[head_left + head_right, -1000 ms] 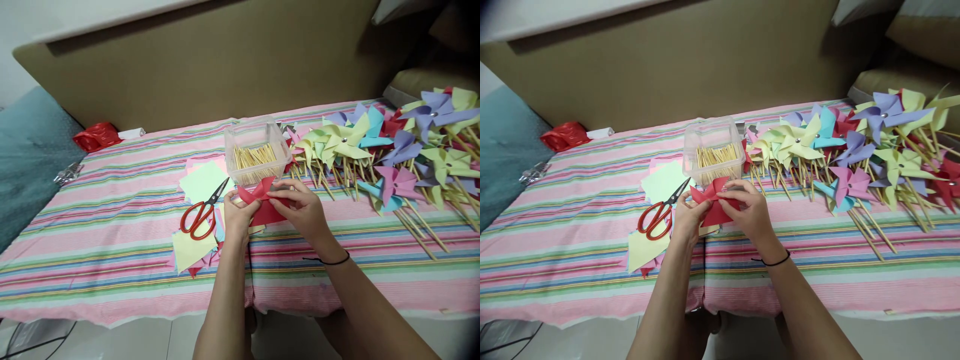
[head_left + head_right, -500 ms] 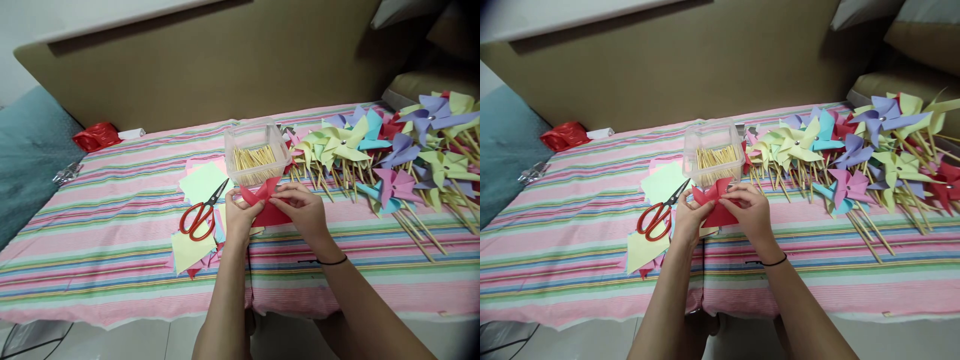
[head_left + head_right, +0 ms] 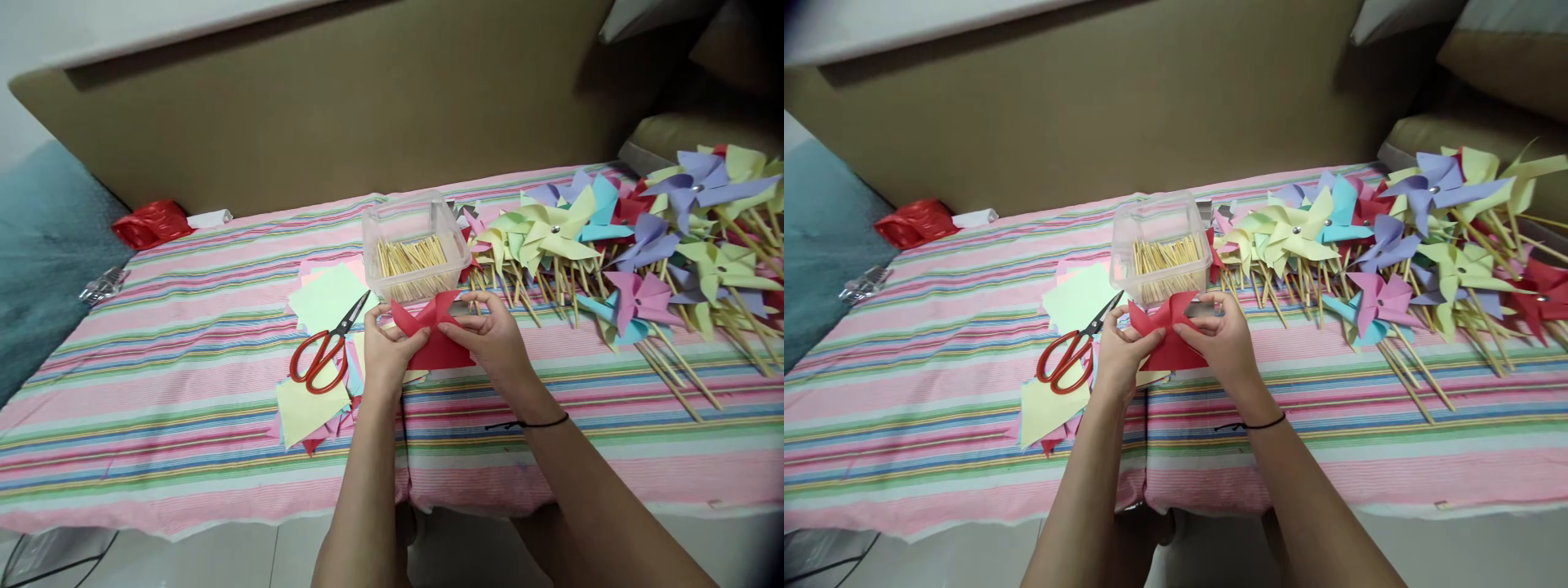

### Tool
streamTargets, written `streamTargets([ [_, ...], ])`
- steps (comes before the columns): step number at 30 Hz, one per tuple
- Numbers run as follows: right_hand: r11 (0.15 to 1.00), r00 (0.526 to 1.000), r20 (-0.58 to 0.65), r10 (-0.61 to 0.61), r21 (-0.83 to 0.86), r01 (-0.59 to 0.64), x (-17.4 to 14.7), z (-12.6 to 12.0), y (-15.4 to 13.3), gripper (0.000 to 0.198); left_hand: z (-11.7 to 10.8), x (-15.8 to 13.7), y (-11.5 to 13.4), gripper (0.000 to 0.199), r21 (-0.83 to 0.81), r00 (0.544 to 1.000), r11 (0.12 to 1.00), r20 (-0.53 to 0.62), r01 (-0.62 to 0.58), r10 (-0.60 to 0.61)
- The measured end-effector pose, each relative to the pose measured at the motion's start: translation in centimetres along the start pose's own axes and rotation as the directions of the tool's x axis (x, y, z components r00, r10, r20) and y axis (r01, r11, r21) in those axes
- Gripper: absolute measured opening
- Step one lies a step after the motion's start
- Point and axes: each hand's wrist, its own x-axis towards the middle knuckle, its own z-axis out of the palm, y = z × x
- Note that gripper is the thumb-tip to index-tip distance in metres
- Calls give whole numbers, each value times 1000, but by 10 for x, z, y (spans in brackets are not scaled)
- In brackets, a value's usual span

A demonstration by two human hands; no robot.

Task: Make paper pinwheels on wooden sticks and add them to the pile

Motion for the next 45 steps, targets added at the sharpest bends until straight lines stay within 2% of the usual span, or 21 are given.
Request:
streamTargets([
  [9,1000,1000,10,4,-17,-4,0,0,-1,58,-1,0,-1,66,14,1000,1000,13,-3,3],
  [18,995,995,-5,100,14,-100,1,-1,-2,68,-2,1,0,66,91,1000,996,8,-2,1],
  [29,990,989,-39,141,4,-141,-2,1,-6,66,-2,0,0,69,62,999,998,32,7,-9],
  [34,987,986,-47,159,19,-158,-1,1,-5,63,-4,0,2,66,40,995,997,77,63,-66],
  [39,989,988,-43,149,22,-148,0,-2,-5,62,-6,0,3,61,46,989,996,121,80,-85],
  [45,990,996,-52,75,-120,-81,1,-4,-1,59,-4,-1,2,70,90,994,993,62,83,-89],
])
